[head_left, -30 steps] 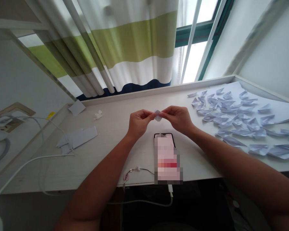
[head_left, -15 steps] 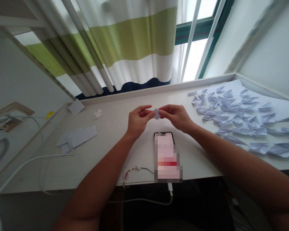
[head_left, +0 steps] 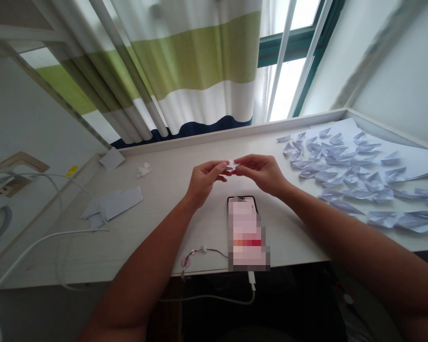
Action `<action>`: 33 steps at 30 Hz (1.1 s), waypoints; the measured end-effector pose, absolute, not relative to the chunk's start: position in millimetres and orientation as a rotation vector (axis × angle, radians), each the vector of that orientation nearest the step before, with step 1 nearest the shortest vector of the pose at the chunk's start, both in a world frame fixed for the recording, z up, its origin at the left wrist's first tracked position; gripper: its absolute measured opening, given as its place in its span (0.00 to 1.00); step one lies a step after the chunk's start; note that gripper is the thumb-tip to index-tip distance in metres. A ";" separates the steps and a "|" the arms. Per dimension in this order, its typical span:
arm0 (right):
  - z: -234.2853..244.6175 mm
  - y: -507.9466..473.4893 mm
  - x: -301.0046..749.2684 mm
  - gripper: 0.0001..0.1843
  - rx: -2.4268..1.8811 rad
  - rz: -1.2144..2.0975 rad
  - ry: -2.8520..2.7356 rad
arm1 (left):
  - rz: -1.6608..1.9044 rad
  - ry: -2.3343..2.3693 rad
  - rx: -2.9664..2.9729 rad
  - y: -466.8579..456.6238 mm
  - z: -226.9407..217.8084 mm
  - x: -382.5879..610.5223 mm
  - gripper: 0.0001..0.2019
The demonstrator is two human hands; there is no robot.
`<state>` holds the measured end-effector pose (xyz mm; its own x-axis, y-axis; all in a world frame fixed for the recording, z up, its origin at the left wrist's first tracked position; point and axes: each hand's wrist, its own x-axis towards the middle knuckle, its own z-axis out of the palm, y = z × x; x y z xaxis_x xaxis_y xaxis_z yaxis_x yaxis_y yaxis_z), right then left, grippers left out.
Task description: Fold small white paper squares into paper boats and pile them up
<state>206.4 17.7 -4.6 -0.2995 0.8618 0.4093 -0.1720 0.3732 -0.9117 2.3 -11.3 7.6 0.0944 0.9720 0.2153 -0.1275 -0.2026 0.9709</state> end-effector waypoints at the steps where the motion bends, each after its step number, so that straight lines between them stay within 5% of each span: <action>1: -3.8 17.0 206.5 0.20 -0.646 1.179 -1.536 | 1.345 0.947 1.335 -11.3 7.4 2.4 0.16; 7: -4.5 17.7 206.0 0.28 -0.713 1.286 -1.491 | 1.376 0.981 1.392 -8.9 2.2 3.3 0.25; 33: -6.1 17.5 204.3 0.32 -0.863 1.320 -1.483 | 1.413 1.039 1.387 -6.5 -1.1 1.4 0.19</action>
<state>204.3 17.5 -6.1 -0.3120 0.9312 0.1886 -0.0798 0.1721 -0.9818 1.4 -6.5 -1.1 0.0049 0.9633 0.2684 -0.0306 -0.2681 0.9629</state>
